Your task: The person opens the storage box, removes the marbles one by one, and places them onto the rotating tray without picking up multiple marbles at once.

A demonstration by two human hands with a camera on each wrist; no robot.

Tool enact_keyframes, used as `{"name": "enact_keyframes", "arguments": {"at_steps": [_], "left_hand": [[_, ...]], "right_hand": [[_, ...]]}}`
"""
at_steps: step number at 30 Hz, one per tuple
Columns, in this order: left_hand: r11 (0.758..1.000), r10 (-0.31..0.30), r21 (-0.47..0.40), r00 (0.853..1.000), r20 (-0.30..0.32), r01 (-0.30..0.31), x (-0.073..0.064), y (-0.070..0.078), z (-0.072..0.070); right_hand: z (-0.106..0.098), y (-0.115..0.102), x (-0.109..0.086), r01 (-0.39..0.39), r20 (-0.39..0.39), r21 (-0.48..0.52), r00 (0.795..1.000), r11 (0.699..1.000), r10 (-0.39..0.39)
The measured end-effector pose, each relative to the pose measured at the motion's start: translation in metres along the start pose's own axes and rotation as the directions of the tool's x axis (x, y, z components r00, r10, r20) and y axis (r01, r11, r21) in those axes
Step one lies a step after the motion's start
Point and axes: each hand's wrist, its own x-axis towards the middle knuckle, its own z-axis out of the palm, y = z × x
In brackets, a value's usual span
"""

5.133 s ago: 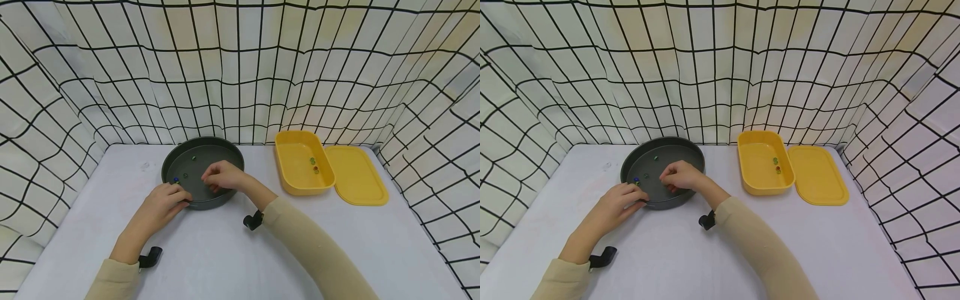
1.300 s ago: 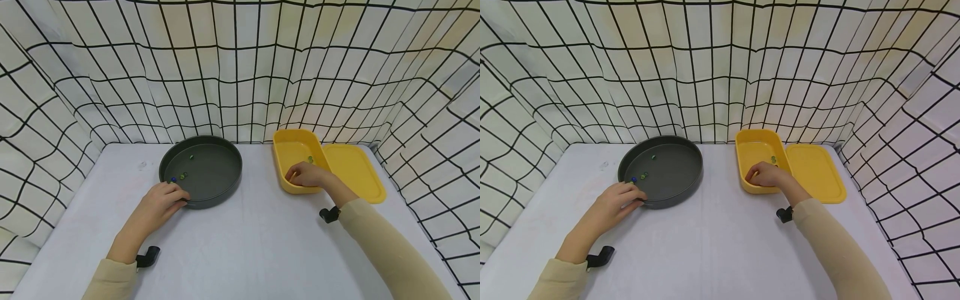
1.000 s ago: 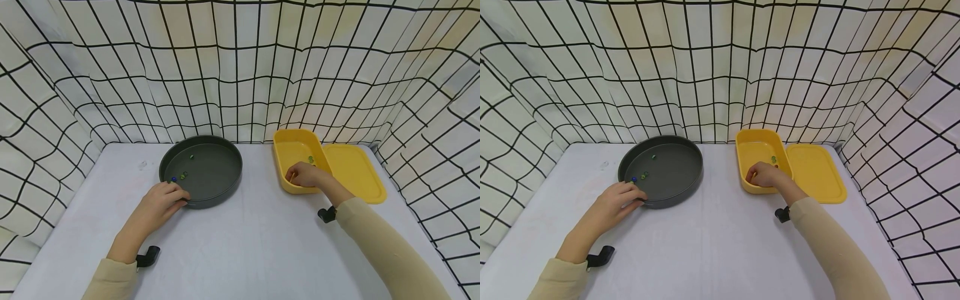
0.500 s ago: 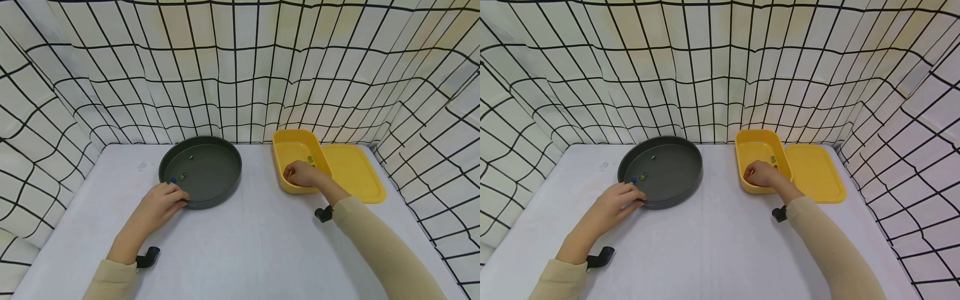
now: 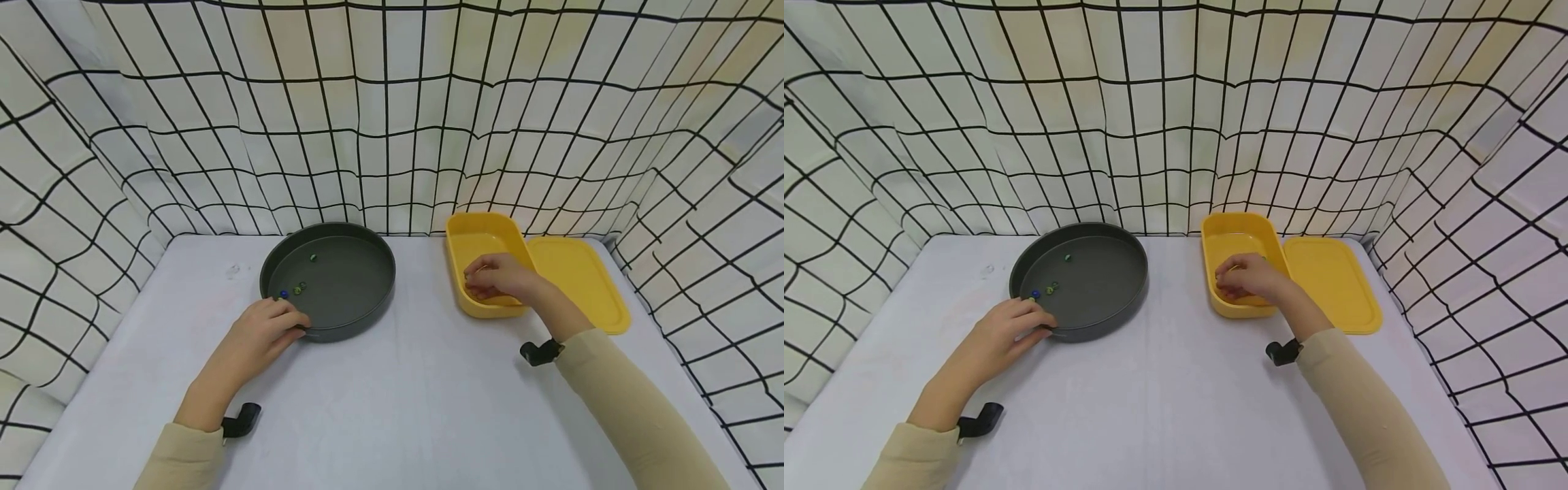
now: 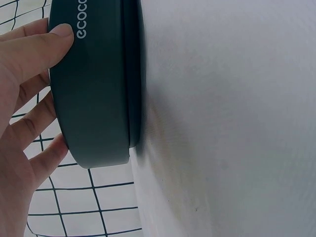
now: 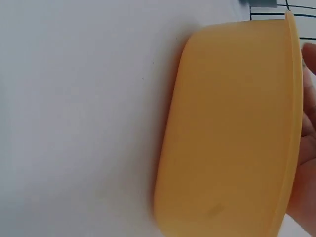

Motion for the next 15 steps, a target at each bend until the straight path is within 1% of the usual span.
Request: {"name": "enact_keyframes", "arguments": {"at_steps": [1, 2, 3, 5, 7, 9, 10, 13, 15], "left_hand": [[1.000, 0.000, 0.002, 1.000, -0.002, 0.000, -0.0002, -0.0002, 0.0000], [1.000, 0.001, 0.002, 1.000, -0.003, -0.001, -0.0004, -0.0004, 0.0002], [1.000, 0.000, 0.001, 1.000, -0.004, 0.000, -0.0005, -0.0006, 0.0004], [1.000, 0.000, 0.000, 1.000, -0.003, 0.000, -0.0010, -0.0010, 0.0009], [1.000, -0.001, 0.001, 1.000, -0.003, 0.001, -0.0012, -0.0012, 0.0013], [1.000, 0.000, 0.001, 1.000, -0.004, 0.000, -0.0010, -0.0011, 0.0015], [1.000, 0.000, 0.001, 1.000, -0.003, 0.000, -0.0010, -0.0011, 0.0014], [1.000, 0.003, -0.001, 1.000, -0.004, -0.003, -0.0007, -0.0010, 0.0012], [1.000, 0.004, -0.004, 1.000, -0.004, -0.004, -0.0006, -0.0012, 0.0012]], "right_hand": [[-0.0005, -0.0001, 0.0001, -0.005, 0.006, 0.087, 1.000, 0.996, 0.005], [-0.0012, -0.0001, 0.0003, -0.007, 0.013, 0.169, 1.000, 0.986, 0.005], [-0.0019, 0.0000, 0.0004, -0.015, 0.016, 0.252, 1.000, 0.968, 0.011], [-0.0033, 0.0000, 0.0000, -0.025, 0.024, 0.399, 1.000, 0.916, 0.017], [-0.0044, -0.0003, -0.0003, -0.031, 0.027, 0.494, 0.999, 0.869, 0.020], [-0.0047, -0.0007, -0.0007, -0.029, 0.021, 0.536, 1.000, 0.844, 0.021], [-0.0045, -0.0010, -0.0010, -0.026, 0.021, 0.548, 1.000, 0.836, 0.017], [-0.0026, -0.0033, -0.0017, -0.015, 0.016, 0.557, 1.000, 0.830, 0.008], [-0.0010, -0.0054, -0.0026, -0.010, 0.014, 0.555, 1.000, 0.832, 0.003]]}}
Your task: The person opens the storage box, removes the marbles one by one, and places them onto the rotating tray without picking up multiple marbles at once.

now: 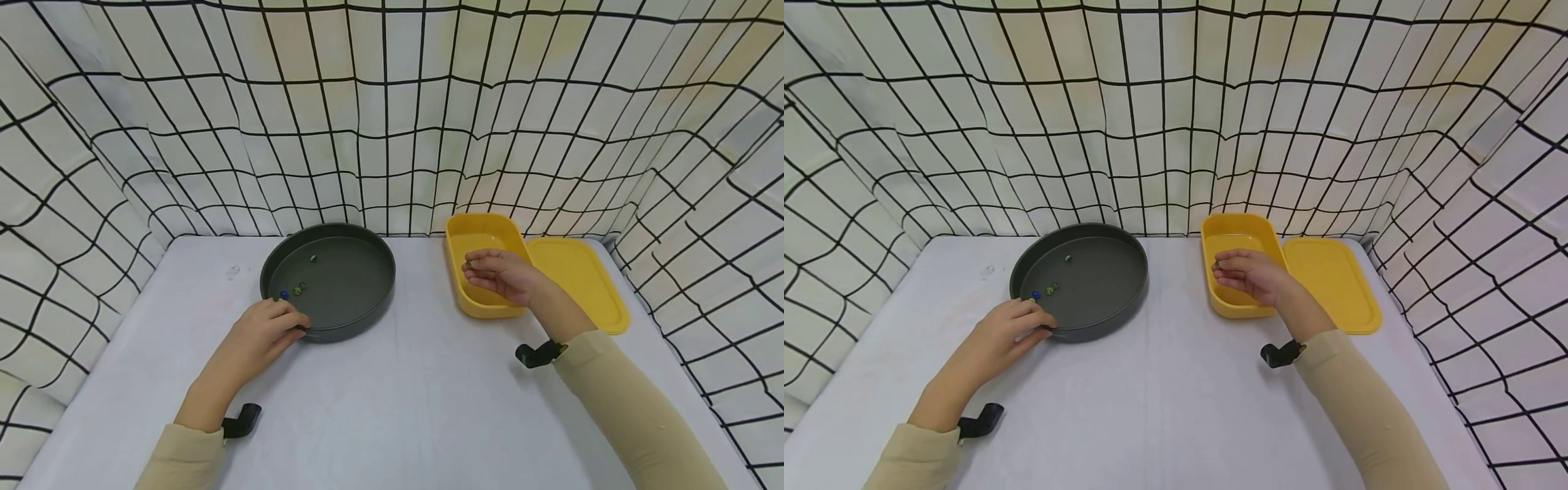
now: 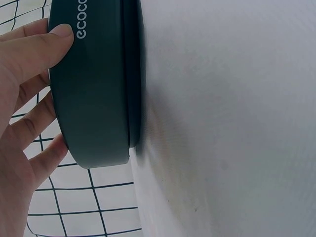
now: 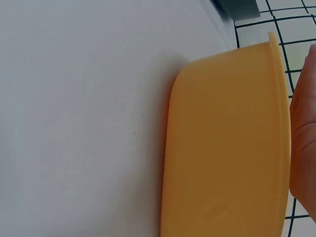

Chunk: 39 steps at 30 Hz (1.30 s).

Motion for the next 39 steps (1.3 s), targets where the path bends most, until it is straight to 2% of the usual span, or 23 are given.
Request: {"name": "enact_keyframes", "arguments": {"at_steps": [7, 15, 29, 34, 39], "left_hand": [[1.000, -0.002, 0.003, 1.000, 0.003, 0.002, 0.000, -0.001, 0.000], [1.000, -0.010, 0.006, 1.000, 0.012, 0.010, -0.001, -0.001, 0.000], [1.000, -0.014, 0.008, 1.000, 0.022, 0.014, 0.000, -0.001, 0.000], [1.000, -0.012, 0.006, 1.000, 0.023, 0.012, 0.000, -0.001, 0.000], [1.000, -0.012, 0.004, 1.000, 0.019, 0.012, -0.001, -0.001, 0.000]], "right_hand": [[0.015, -0.004, 0.001, 0.009, 0.030, -0.055, 1.000, 0.998, -0.007], [0.039, -0.007, 0.010, 0.019, 0.046, -0.062, 0.999, 0.998, -0.016], [0.096, 0.004, 0.040, 0.018, 0.091, -0.105, 0.996, 0.994, -0.009], [0.117, 0.008, 0.048, 0.004, 0.124, -0.113, 0.992, 0.994, 0.010], [0.134, 0.011, 0.057, 0.017, 0.174, -0.168, 0.985, 0.986, 0.012]]}}
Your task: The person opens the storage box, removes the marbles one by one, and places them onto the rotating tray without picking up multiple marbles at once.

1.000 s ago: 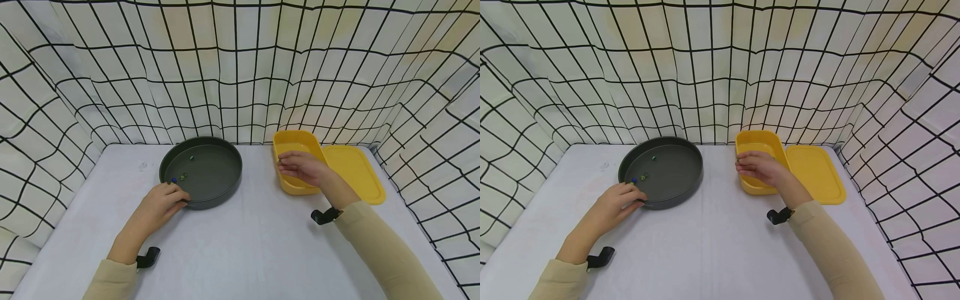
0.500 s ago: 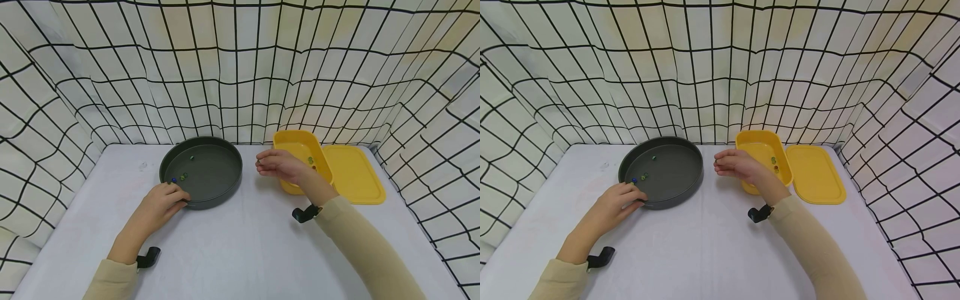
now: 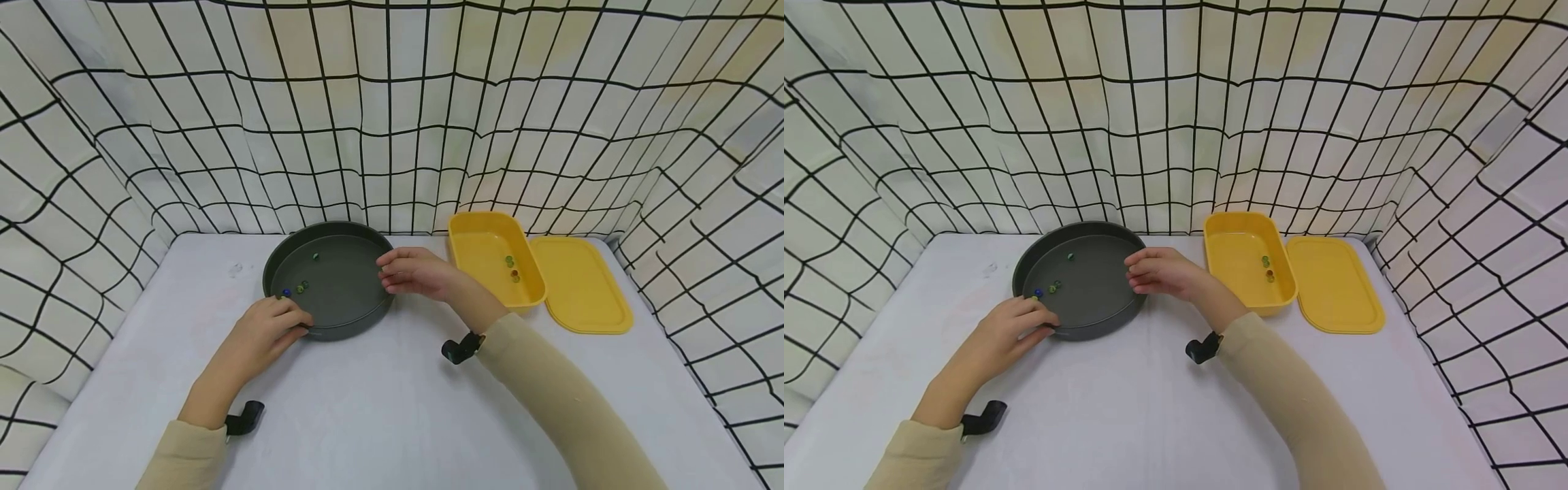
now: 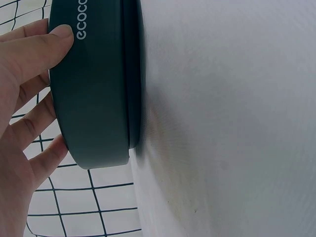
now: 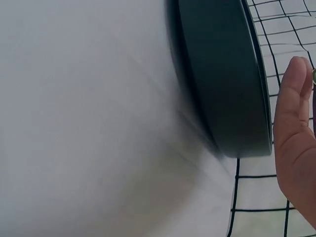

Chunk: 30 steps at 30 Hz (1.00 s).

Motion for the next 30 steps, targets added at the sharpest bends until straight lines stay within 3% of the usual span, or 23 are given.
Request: {"name": "enact_keyframes", "arguments": {"at_steps": [7, 13, 20, 30], "left_hand": [[1.000, -0.001, -0.004, 1.000, -0.002, 0.001, 0.001, 0.001, -0.001], [1.000, -0.005, -0.006, 1.000, -0.001, 0.005, 0.001, 0.002, -0.002], [1.000, -0.019, 0.002, 1.000, 0.009, 0.019, 0.001, 0.001, -0.001], [1.000, -0.007, 0.002, 1.000, 0.003, 0.007, 0.001, 0.001, -0.001]], "right_hand": [[0.019, -0.001, 0.015, 0.042, 0.067, -0.137, 0.997, 0.990, -0.033], [0.036, 0.000, 0.026, 0.049, 0.104, -0.169, 0.994, 0.984, -0.032], [0.055, 0.007, 0.037, 0.067, 0.076, -0.259, 0.996, 0.963, -0.049], [0.069, 0.015, 0.047, 0.106, 0.047, -0.411, 0.994, 0.905, -0.095]]}}
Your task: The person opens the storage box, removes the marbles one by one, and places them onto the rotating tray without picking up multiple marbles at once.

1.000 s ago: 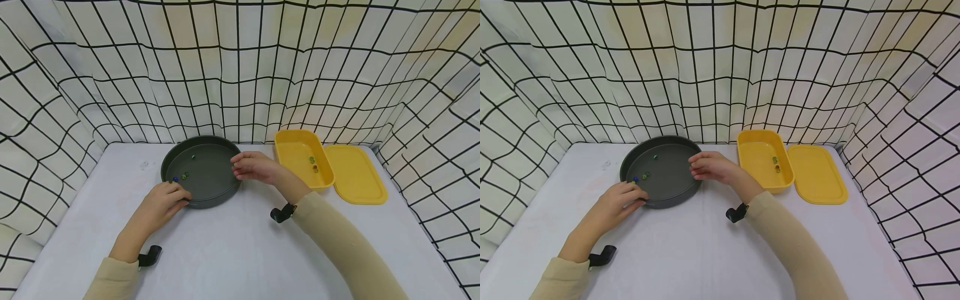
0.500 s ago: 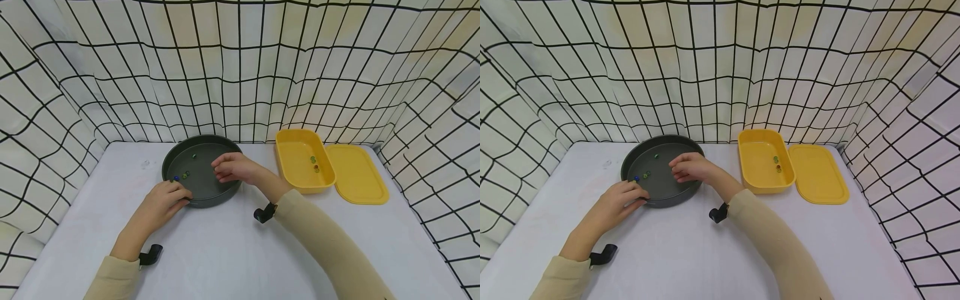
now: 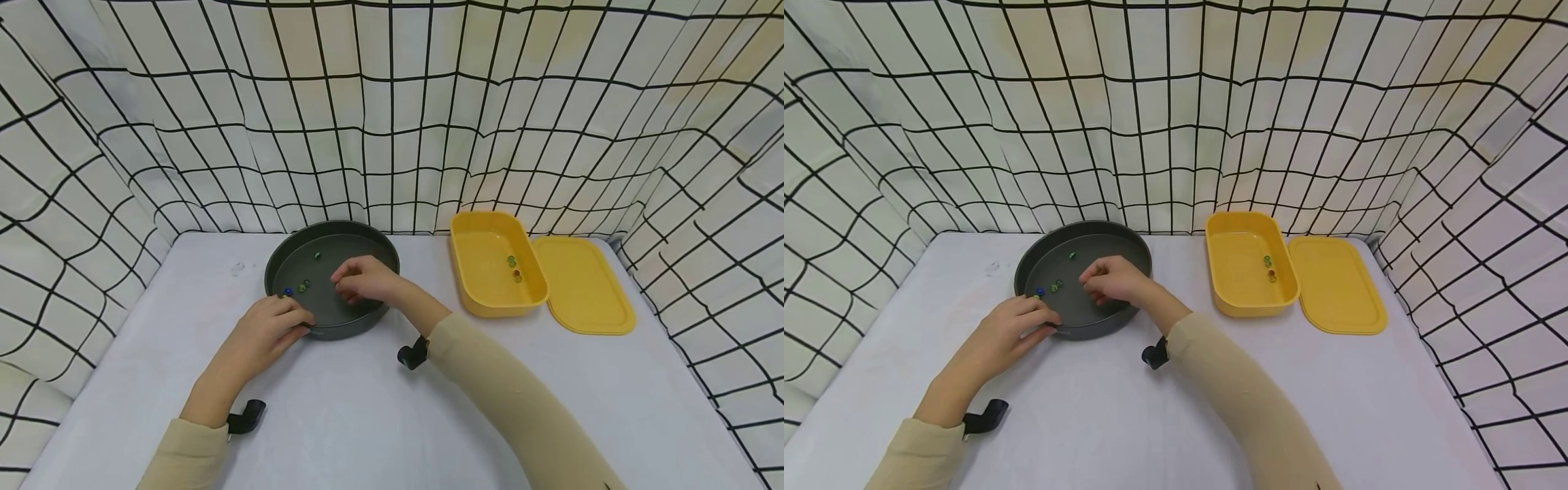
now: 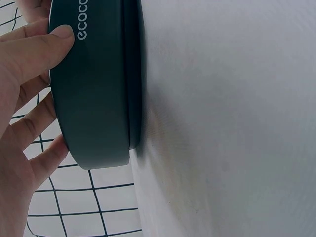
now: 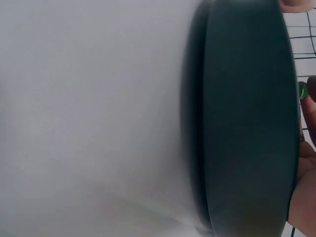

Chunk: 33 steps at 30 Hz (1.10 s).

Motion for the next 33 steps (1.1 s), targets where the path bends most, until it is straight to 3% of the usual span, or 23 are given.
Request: {"name": "enact_keyframes", "arguments": {"at_steps": [5, 11, 15, 18, 26, 33], "left_hand": [[1.000, 0.003, 0.003, 1.000, -0.003, -0.003, -0.001, 0.000, 0.000], [1.000, -0.006, 0.005, 1.000, 0.001, 0.006, -0.001, 0.001, -0.001], [1.000, -0.003, 0.000, 1.000, -0.001, 0.003, -0.001, 0.001, 0.000], [1.000, 0.001, -0.001, 1.000, -0.002, -0.001, 0.000, 0.000, 0.000], [1.000, 0.007, 0.005, 1.000, 0.002, -0.007, 0.001, 0.001, -0.001], [1.000, 0.004, 0.008, 1.000, 0.003, -0.004, 0.001, 0.002, 0.000]], "right_hand": [[0.005, 0.002, 0.004, -0.001, -0.006, -0.187, 1.000, 0.982, 0.000], [0.011, 0.001, 0.005, -0.008, 0.001, -0.428, 1.000, 0.904, 0.009], [0.014, 0.000, 0.004, -0.016, -0.005, -0.511, 1.000, 0.859, 0.016], [0.016, -0.001, 0.004, -0.029, -0.014, -0.528, 1.000, 0.848, 0.026], [0.015, -0.002, 0.002, -0.035, -0.024, -0.512, 0.999, 0.858, 0.026], [0.006, -0.002, -0.004, 0.022, -0.013, -0.380, 0.999, 0.925, -0.029]]}}
